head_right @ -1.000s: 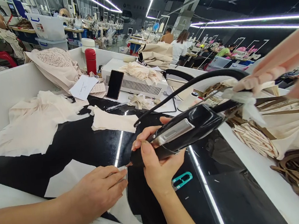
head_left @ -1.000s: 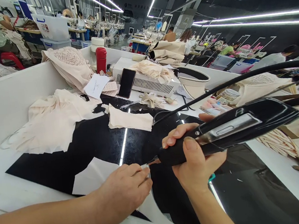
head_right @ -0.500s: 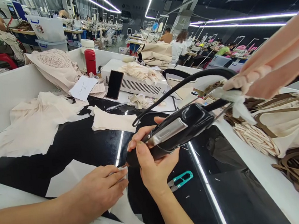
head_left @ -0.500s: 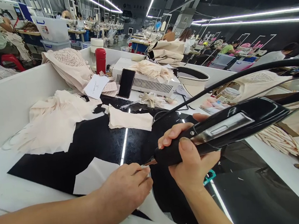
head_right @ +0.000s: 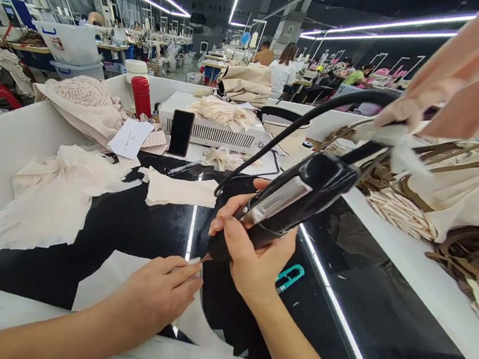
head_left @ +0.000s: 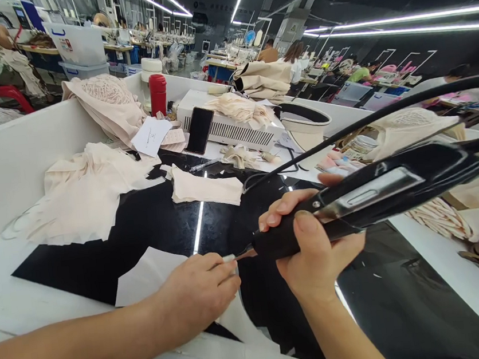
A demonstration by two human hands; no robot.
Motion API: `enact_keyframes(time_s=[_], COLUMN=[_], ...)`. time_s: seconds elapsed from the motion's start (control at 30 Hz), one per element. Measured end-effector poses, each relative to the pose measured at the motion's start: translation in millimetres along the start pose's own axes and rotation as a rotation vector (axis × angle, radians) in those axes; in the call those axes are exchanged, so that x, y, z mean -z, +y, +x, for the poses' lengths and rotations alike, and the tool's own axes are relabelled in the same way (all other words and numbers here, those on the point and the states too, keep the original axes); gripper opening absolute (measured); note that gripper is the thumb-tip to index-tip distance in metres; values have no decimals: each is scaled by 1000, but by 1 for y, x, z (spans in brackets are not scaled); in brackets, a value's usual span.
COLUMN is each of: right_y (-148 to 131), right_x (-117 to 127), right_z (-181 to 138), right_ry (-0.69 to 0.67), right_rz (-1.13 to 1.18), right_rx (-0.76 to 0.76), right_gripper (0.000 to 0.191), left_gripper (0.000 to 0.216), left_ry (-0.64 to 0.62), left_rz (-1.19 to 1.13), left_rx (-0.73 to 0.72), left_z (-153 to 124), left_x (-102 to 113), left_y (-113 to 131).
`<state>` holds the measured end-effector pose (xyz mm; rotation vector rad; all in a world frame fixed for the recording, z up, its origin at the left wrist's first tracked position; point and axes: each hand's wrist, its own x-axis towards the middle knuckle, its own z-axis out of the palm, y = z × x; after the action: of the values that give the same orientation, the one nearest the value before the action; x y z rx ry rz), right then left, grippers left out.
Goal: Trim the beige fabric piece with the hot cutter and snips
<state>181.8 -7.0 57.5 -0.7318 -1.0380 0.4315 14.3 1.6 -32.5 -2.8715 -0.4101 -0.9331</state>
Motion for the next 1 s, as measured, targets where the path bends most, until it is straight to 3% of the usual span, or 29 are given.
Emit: enact_keyframes(time_s=[0.2, 0.3, 0.4, 0.6, 1.0], right_y=[-22, -27, -27, -22, -44], right_x=[15, 19, 19, 11, 27], right_z=[-2, -9, -14, -21, -30], right_ry=[65, 45, 24, 33, -88], right_rz=[-71, -46, -22, 6, 47], right_rx=[17, 12, 25, -50, -115], right_gripper=[41, 41, 41, 45, 43], left_gripper=[19, 22, 26, 24, 20], left_ry=[-136, -103, -51, -78, -89], left_rz=[74, 87, -5, -232, -229], left_rx=[45, 45, 16, -23, -18], left_z=[-1, 2, 7, 10, 7], left_x=[13, 19, 24, 28, 22], left_y=[-28, -36, -33, -23, -25])
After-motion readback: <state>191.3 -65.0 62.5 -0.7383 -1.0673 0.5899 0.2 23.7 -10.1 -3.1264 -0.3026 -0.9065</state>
